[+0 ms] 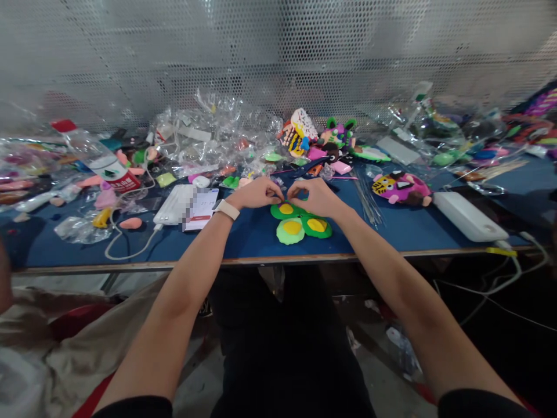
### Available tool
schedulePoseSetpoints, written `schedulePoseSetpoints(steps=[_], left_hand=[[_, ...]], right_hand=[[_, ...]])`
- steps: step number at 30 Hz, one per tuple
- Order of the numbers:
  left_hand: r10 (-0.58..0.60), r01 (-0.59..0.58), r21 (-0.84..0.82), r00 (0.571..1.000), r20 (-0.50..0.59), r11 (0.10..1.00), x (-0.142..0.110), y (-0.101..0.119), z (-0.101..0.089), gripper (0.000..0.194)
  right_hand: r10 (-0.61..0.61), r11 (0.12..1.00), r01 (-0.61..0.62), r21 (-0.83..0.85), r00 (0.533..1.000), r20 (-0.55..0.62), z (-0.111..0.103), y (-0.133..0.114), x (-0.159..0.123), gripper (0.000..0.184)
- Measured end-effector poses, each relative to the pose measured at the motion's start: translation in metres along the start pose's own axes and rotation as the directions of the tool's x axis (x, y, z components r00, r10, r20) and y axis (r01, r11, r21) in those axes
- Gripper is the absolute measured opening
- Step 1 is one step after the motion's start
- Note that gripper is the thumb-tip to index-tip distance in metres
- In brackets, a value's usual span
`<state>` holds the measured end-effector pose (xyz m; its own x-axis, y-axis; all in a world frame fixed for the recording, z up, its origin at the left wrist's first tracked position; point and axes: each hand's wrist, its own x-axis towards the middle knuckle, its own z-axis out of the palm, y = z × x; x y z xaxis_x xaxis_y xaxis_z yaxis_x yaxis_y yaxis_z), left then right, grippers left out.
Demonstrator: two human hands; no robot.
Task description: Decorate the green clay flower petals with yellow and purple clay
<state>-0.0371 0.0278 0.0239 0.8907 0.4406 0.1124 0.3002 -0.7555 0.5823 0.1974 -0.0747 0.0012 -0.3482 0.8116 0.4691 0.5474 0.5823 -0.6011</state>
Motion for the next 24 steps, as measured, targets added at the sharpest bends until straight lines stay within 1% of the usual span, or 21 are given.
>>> schedulePoseSetpoints(steps=[3, 6, 10, 14, 16, 18, 20, 21, 22, 23, 24], left_hand=[[-0.010, 0.010, 0.001, 1.000, -0.003, 1.000, 0.001, -0.001, 0.003, 0.019], [-0.031, 0.031, 0.021, 0.999, -0.037, 0.999, 0.004, 0.000, 0.008, 0.023], [-0.079, 0.080, 0.010, 0.995, -0.067, 0.997, 0.007, 0.005, 0.013, 0.016], [-0.100, 0.100, -0.010, 0.993, -0.063, 0.995, 0.006, 0.008, 0.012, 0.017], [-0.106, 0.106, -0.005, 0.992, -0.063, 0.994, 0.005, 0.008, 0.011, 0.015], [-0.110, 0.109, -0.014, 0.991, -0.082, 0.994, 0.004, 0.008, 0.011, 0.013], [-0.127, 0.113, -0.100, 0.980, -0.152, 0.989, 0.005, 0.010, 0.013, 0.013], [-0.150, 0.113, -0.187, 0.969, -0.196, 0.976, 0.006, 0.012, 0.015, 0.014], [-0.183, 0.109, -0.302, 0.956, -0.228, 0.947, 0.007, 0.014, 0.018, 0.015], [-0.220, 0.101, -0.427, 0.946, -0.239, 0.899, 0.009, 0.016, 0.021, 0.016], [-0.253, 0.092, -0.544, 0.940, -0.229, 0.834, 0.011, 0.018, 0.025, 0.019]], right_hand=[[0.014, 0.999, -0.013, -0.046, 1.000, 0.012, -0.002, -0.001, -0.001, 0.010], [0.034, 0.998, -0.034, -0.061, 0.999, 0.010, -0.003, -0.002, -0.001, 0.009], [0.072, 0.996, -0.071, -0.047, 0.997, 0.010, -0.002, -0.002, -0.001, 0.008], [0.061, 0.998, -0.061, -0.026, 0.998, -0.020, -0.001, -0.002, -0.002, 0.008], [0.065, 0.998, -0.066, -0.024, 0.998, -0.014, 0.000, -0.002, -0.004, 0.009], [0.063, 0.997, -0.064, -0.033, 0.998, -0.025, 0.000, -0.001, -0.004, 0.009], [0.046, 0.998, -0.050, -0.047, 0.996, -0.079, 0.000, 0.000, -0.004, 0.009], [0.032, 0.998, -0.038, -0.054, 0.993, -0.116, 0.000, 0.000, -0.004, 0.010], [0.013, 0.998, -0.022, -0.063, 0.988, -0.152, 0.001, -0.001, -0.003, 0.009], [-0.010, 0.997, -0.003, -0.075, 0.983, -0.182, 0.002, -0.001, -0.002, 0.010], [-0.036, 0.996, 0.017, -0.090, 0.977, -0.208, 0.003, -0.002, -0.001, 0.010]])
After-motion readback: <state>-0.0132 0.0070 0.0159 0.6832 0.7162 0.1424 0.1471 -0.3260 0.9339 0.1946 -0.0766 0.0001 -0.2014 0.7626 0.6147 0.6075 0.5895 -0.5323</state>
